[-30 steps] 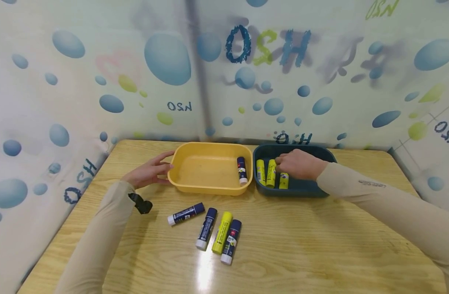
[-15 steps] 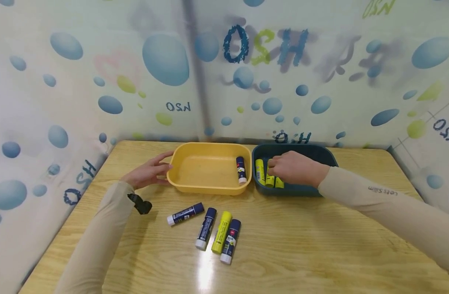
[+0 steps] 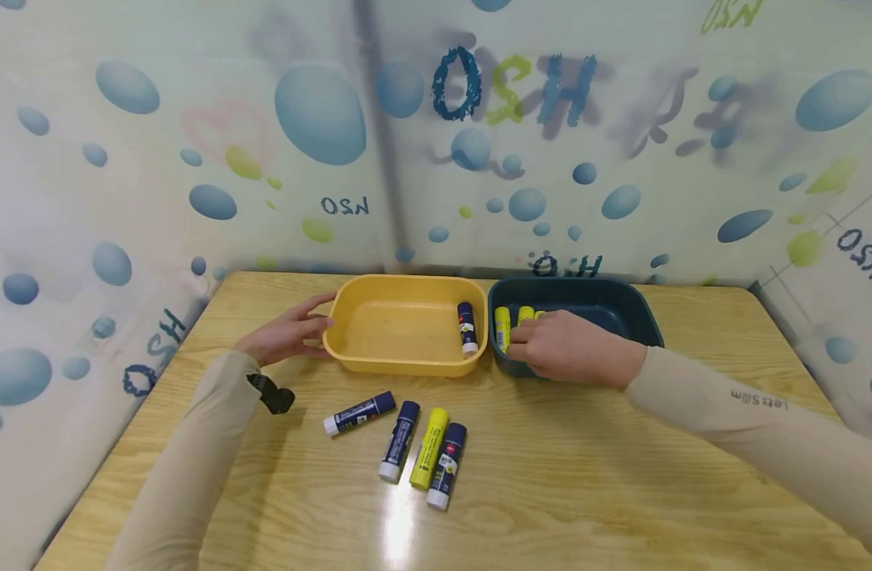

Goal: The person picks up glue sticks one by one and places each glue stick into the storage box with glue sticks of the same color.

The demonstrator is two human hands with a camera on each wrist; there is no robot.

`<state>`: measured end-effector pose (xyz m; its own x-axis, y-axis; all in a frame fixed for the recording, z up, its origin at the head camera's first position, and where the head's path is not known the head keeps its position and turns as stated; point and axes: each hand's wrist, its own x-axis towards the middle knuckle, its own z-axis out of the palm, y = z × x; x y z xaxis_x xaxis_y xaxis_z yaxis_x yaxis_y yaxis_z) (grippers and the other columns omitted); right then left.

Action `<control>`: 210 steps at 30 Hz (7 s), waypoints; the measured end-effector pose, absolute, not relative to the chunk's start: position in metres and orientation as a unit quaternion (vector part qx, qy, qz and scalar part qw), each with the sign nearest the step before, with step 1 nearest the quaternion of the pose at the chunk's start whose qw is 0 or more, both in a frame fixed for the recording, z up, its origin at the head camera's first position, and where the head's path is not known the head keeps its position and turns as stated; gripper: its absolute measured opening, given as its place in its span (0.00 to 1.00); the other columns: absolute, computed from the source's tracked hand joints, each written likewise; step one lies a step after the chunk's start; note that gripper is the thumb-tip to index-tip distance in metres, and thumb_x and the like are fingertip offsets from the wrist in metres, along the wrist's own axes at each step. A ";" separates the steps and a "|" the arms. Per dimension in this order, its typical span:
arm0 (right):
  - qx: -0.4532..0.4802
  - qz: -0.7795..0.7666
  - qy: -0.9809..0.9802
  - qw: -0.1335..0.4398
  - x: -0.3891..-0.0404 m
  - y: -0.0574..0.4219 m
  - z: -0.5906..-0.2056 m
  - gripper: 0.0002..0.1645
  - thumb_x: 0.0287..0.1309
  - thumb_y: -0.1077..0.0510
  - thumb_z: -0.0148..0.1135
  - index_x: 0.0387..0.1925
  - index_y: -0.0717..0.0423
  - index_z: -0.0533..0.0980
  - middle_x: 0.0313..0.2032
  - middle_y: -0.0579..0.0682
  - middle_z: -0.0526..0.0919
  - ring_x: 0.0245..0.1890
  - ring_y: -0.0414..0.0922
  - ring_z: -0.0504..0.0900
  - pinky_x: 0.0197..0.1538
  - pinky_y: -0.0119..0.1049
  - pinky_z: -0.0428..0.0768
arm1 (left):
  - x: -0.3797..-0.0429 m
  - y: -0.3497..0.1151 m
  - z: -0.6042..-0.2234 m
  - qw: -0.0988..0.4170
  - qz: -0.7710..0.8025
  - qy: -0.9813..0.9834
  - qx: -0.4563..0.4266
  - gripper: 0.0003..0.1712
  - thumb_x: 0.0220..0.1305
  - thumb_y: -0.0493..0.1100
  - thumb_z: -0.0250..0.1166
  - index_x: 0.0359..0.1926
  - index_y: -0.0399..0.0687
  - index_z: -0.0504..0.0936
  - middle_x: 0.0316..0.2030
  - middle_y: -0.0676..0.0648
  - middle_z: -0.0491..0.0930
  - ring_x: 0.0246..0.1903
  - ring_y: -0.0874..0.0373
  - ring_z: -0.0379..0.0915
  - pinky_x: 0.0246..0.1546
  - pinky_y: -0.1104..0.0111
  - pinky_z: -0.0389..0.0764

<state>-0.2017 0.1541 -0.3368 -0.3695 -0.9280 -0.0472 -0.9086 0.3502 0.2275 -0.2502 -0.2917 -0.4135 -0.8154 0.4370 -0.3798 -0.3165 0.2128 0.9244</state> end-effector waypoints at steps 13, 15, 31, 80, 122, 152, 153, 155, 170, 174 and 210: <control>0.568 -0.073 -0.820 0.023 -0.179 0.153 -0.353 0.11 0.53 0.61 0.71 0.40 0.53 0.81 0.41 0.47 0.83 0.40 0.43 0.80 0.44 0.36 0.82 | -0.249 -0.289 -0.412 0.296 0.626 0.721 0.032 0.40 0.74 0.43 0.53 0.77 0.57 0.40 0.70 0.35 0.51 0.57 0.44 0.68 0.55 0.47 0.73; 0.569 -0.067 -0.819 0.025 -0.176 0.154 -0.356 0.11 0.53 0.61 0.71 0.40 0.52 0.81 0.40 0.46 0.83 0.39 0.42 0.80 0.43 0.36 0.81 | -0.248 -0.289 -0.413 0.295 0.624 0.723 0.033 0.40 0.74 0.43 0.53 0.77 0.57 0.40 0.70 0.35 0.50 0.57 0.43 0.68 0.55 0.46 0.72; 0.558 -0.045 -0.828 0.035 -0.159 0.175 -0.370 0.12 0.51 0.61 0.71 0.39 0.51 0.81 0.37 0.45 0.82 0.36 0.42 0.79 0.36 0.33 0.79 | -0.242 -0.288 -0.405 0.271 0.578 0.768 0.048 0.41 0.73 0.46 0.56 0.77 0.54 0.43 0.66 0.28 0.56 0.57 0.37 0.67 0.51 0.49 0.76; 0.297 0.094 -0.946 0.087 -0.192 0.313 -0.365 0.39 0.50 0.61 0.72 0.61 0.69 0.65 0.51 0.70 0.74 0.42 0.62 0.78 0.41 0.58 0.77 | -0.161 -0.246 -0.362 0.295 0.302 0.886 0.194 0.27 0.67 0.46 0.61 0.62 0.37 0.71 0.53 0.39 0.73 0.52 0.41 0.70 0.50 0.50 0.76; 0.078 0.585 -0.750 -0.298 -0.243 0.363 -0.418 0.42 0.76 0.52 0.40 0.73 0.67 0.31 0.70 0.75 0.36 0.48 0.34 0.76 0.51 0.47 0.79 | -0.152 -0.187 -0.385 0.203 0.146 0.942 0.226 0.14 0.47 0.31 0.72 0.36 0.42 0.79 0.26 0.51 0.73 0.27 0.58 0.67 0.28 0.65 0.73; 0.059 0.592 -0.741 -0.311 -0.248 0.367 -0.420 0.41 0.74 0.54 0.45 0.74 0.63 0.35 0.62 0.58 0.61 0.49 0.35 0.78 0.53 0.46 0.79 | -0.150 -0.177 -0.359 0.172 0.207 0.918 0.292 0.20 0.50 0.30 0.70 0.46 0.38 0.78 0.37 0.46 0.79 0.36 0.49 0.76 0.36 0.62 0.79; 0.062 0.587 -0.745 -0.311 -0.248 0.368 -0.420 0.41 0.74 0.55 0.45 0.74 0.64 0.35 0.63 0.61 0.60 0.49 0.35 0.78 0.53 0.46 0.78 | -0.150 -0.176 -0.356 0.173 0.208 0.918 0.290 0.20 0.50 0.30 0.70 0.47 0.38 0.78 0.37 0.46 0.79 0.36 0.49 0.76 0.37 0.61 0.79; 0.067 0.577 -0.752 -0.311 -0.249 0.368 -0.419 0.41 0.74 0.55 0.45 0.74 0.64 0.35 0.66 0.68 0.55 0.49 0.34 0.77 0.54 0.44 0.78 | -0.151 -0.174 -0.352 0.180 0.210 0.920 0.279 0.19 0.52 0.31 0.69 0.47 0.37 0.78 0.36 0.45 0.79 0.35 0.50 0.76 0.36 0.61 0.79; 0.068 0.559 -0.767 -0.307 -0.248 0.364 -0.412 0.43 0.72 0.55 0.49 0.74 0.66 0.37 0.68 0.75 0.48 0.48 0.34 0.77 0.54 0.43 0.78 | -0.178 -0.154 -0.319 0.207 0.213 0.928 0.223 0.16 0.58 0.33 0.66 0.47 0.35 0.76 0.36 0.41 0.79 0.30 0.55 0.76 0.29 0.67 0.80; 0.066 0.564 -0.764 -0.307 -0.247 0.365 -0.415 0.43 0.73 0.54 0.48 0.74 0.66 0.36 0.67 0.74 0.48 0.48 0.34 0.77 0.54 0.44 0.78 | -0.187 -0.150 -0.317 0.211 0.221 0.929 0.207 0.16 0.59 0.33 0.67 0.48 0.35 0.76 0.37 0.41 0.79 0.31 0.54 0.76 0.30 0.68 0.81; 0.049 0.574 -0.761 -0.299 -0.247 0.362 -0.420 0.44 0.73 0.52 0.48 0.74 0.64 0.37 0.66 0.71 0.54 0.48 0.35 0.78 0.52 0.45 0.79 | -0.264 -0.125 -0.333 0.305 0.314 0.898 0.048 0.26 0.64 0.41 0.64 0.60 0.38 0.70 0.52 0.39 0.72 0.46 0.49 0.73 0.35 0.66 0.84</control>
<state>-0.2472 0.3615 -0.4201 -0.8170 -0.4168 -0.3985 0.2683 0.3370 -0.9025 -0.2642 -0.1253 -0.3327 -0.8097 0.2774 -0.5171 -0.1056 0.7979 0.5935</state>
